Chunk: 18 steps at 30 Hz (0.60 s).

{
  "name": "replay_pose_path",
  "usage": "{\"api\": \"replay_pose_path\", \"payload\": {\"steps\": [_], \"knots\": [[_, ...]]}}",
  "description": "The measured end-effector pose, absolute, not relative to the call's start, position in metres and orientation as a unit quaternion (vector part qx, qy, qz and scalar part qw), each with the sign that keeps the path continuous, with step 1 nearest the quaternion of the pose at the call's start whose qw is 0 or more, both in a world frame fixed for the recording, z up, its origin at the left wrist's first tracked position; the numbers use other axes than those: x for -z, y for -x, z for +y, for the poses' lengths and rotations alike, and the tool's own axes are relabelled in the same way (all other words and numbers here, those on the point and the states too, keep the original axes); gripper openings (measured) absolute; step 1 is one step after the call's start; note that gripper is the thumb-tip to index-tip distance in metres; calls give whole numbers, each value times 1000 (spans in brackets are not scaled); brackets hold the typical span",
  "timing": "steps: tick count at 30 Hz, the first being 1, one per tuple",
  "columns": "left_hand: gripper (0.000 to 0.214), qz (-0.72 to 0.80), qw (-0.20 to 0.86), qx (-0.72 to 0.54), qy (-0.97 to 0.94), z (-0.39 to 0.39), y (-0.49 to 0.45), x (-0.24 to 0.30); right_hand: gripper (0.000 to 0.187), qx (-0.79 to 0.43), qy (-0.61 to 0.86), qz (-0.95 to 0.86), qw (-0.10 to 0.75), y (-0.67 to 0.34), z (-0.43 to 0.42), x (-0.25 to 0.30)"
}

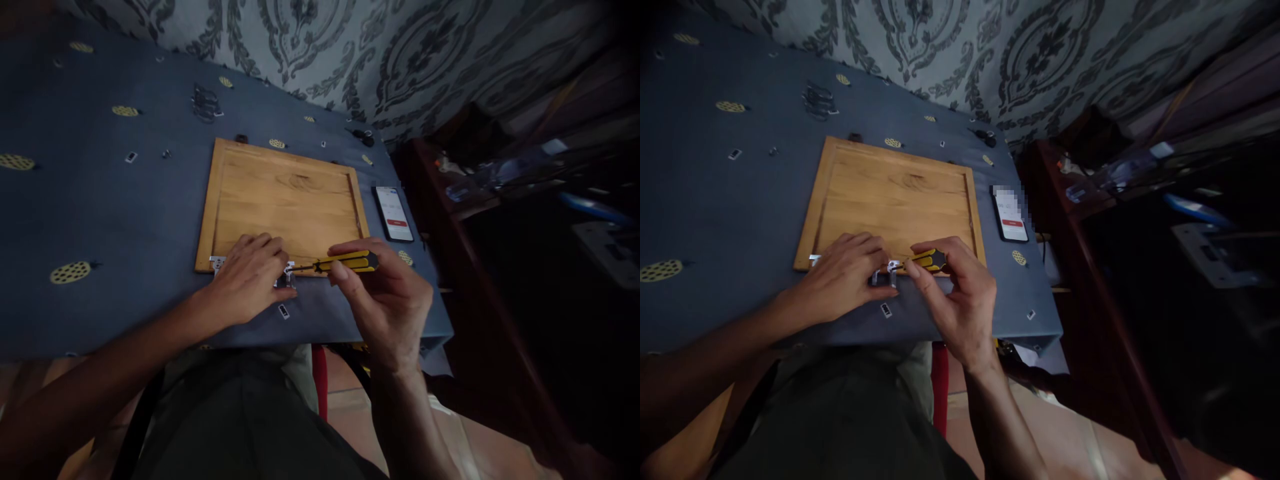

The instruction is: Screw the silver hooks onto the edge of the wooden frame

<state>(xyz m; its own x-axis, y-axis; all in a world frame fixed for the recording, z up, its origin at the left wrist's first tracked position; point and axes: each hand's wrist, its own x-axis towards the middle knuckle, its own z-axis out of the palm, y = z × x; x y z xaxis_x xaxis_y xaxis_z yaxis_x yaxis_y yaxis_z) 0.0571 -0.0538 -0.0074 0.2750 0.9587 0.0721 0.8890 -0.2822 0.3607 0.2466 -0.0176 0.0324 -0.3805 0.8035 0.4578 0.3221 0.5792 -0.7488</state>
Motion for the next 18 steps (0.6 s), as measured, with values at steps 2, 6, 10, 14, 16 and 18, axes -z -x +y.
{"api": "replay_pose_path", "payload": {"steps": [2,6,10,14,16,18], "knots": [[40,585,123,-145,-788,-54,-57,9,9,-279,366,-770,442,-246,-18,-31],[40,583,114,-155,-789,-55,-57,11,10,-239,373,-770,459,-247,-17,-30],[39,583,116,-158,-788,-55,-57,12,15,-229,347,-802,429,-252,-14,-36],[37,583,111,-154,-790,-55,-57,11,22,-239,319,-826,398,-255,-11,-42],[37,582,106,-152,-792,-55,-57,11,23,-245,316,-829,391,-255,-10,-43],[37,582,105,-150,-792,-55,-57,12,22,-249,321,-826,391,-255,-10,-43]]}}
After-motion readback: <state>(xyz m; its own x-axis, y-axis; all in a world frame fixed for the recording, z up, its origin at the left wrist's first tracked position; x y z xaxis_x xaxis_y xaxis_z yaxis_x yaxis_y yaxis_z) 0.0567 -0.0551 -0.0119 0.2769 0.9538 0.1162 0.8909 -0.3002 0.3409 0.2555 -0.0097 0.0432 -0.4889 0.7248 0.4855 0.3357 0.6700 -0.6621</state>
